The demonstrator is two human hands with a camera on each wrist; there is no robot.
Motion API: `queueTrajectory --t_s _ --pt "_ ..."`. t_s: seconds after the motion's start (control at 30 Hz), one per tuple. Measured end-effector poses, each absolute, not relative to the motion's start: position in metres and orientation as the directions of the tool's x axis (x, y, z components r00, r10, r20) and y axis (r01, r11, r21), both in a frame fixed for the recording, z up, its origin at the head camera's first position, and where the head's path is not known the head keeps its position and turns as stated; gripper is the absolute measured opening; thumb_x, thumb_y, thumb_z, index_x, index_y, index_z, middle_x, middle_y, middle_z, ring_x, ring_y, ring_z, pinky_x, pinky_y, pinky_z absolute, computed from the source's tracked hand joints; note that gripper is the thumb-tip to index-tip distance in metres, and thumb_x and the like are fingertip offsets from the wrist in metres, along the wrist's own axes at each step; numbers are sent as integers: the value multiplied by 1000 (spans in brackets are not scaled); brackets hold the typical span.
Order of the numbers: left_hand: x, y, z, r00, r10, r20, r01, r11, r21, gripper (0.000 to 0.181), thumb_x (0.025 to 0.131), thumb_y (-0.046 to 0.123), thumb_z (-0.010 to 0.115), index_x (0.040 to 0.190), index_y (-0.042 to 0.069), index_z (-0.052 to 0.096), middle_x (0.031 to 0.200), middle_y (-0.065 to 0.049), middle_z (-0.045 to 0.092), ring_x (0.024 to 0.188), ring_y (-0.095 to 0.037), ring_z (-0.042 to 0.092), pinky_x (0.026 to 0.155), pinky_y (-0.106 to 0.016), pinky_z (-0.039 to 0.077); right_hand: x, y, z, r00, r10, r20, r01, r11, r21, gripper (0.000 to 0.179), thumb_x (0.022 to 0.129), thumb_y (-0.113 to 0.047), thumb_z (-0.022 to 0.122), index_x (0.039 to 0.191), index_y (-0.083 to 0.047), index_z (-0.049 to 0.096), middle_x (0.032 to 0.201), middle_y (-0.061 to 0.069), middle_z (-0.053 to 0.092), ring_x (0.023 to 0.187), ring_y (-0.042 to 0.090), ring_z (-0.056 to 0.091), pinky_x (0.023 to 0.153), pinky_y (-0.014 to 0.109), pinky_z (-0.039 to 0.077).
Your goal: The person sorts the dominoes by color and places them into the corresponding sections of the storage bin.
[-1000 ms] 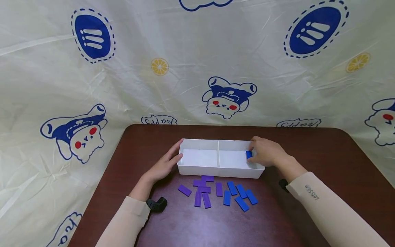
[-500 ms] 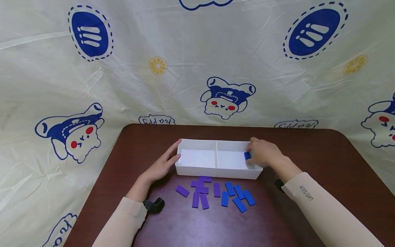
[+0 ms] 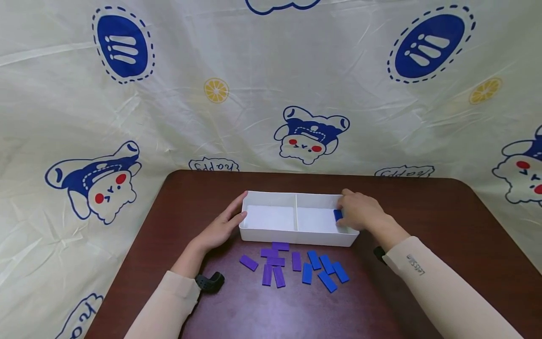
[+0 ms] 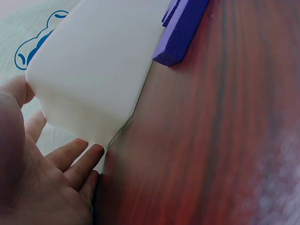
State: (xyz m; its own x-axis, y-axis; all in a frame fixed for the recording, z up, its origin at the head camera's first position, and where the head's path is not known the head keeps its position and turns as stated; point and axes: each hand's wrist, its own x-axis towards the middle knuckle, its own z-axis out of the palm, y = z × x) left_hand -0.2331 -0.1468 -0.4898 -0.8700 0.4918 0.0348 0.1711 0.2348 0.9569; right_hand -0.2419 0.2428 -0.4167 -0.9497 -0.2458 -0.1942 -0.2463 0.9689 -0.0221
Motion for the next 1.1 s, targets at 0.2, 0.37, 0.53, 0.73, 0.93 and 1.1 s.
queueTrajectory --t_s 0.2,0.37,0.53,0.73,0.93,1.1 --pt "-233 -148 -489 -868 495 32 167 232 958 64 112 31 47 167 35 14 174 -8 18 160 -35 19 126 -61 22 -243 242 -418 -950 -245 -194 -244 969 -30 47 81 -33 89 118 -6 77 111 14 61 87 26 60 81 51 59" --pt "-233 -148 -489 -869 493 32 169 235 957 66 112 31 47 168 30 13 174 -7 17 160 -35 18 125 -62 21 -243 240 -418 -949 -245 -199 -246 969 -20 48 81 -34 89 119 -6 76 111 14 60 87 26 60 81 50 59" --pt "-233 -149 -490 -871 491 31 169 241 956 64 112 32 47 167 36 14 174 -5 17 160 -34 19 126 -61 22 -243 240 -418 -947 -242 -212 -243 970 -22 50 81 -34 89 120 -6 75 111 14 60 86 25 60 79 49 59" --pt "-232 -149 -490 -871 490 33 173 243 955 66 111 32 47 168 31 14 174 -4 18 160 -34 20 126 -61 22 -244 241 -419 -947 -240 -214 -241 970 -20 51 81 -35 89 120 -6 75 111 15 60 86 25 60 80 49 60" --pt "-232 -149 -490 -872 489 30 174 252 952 66 111 33 47 168 32 13 174 -4 17 160 -35 19 126 -62 21 -244 242 -419 -945 -250 -209 -252 968 -20 52 81 -37 89 121 -6 75 111 15 60 86 24 60 79 48 59" --pt "-233 -148 -489 -871 490 32 178 255 950 66 111 34 47 167 34 13 174 -4 17 160 -34 19 126 -62 21 -244 246 -419 -949 -259 -181 -256 966 -39 52 80 -39 88 119 -7 76 114 16 62 90 27 60 82 52 59"
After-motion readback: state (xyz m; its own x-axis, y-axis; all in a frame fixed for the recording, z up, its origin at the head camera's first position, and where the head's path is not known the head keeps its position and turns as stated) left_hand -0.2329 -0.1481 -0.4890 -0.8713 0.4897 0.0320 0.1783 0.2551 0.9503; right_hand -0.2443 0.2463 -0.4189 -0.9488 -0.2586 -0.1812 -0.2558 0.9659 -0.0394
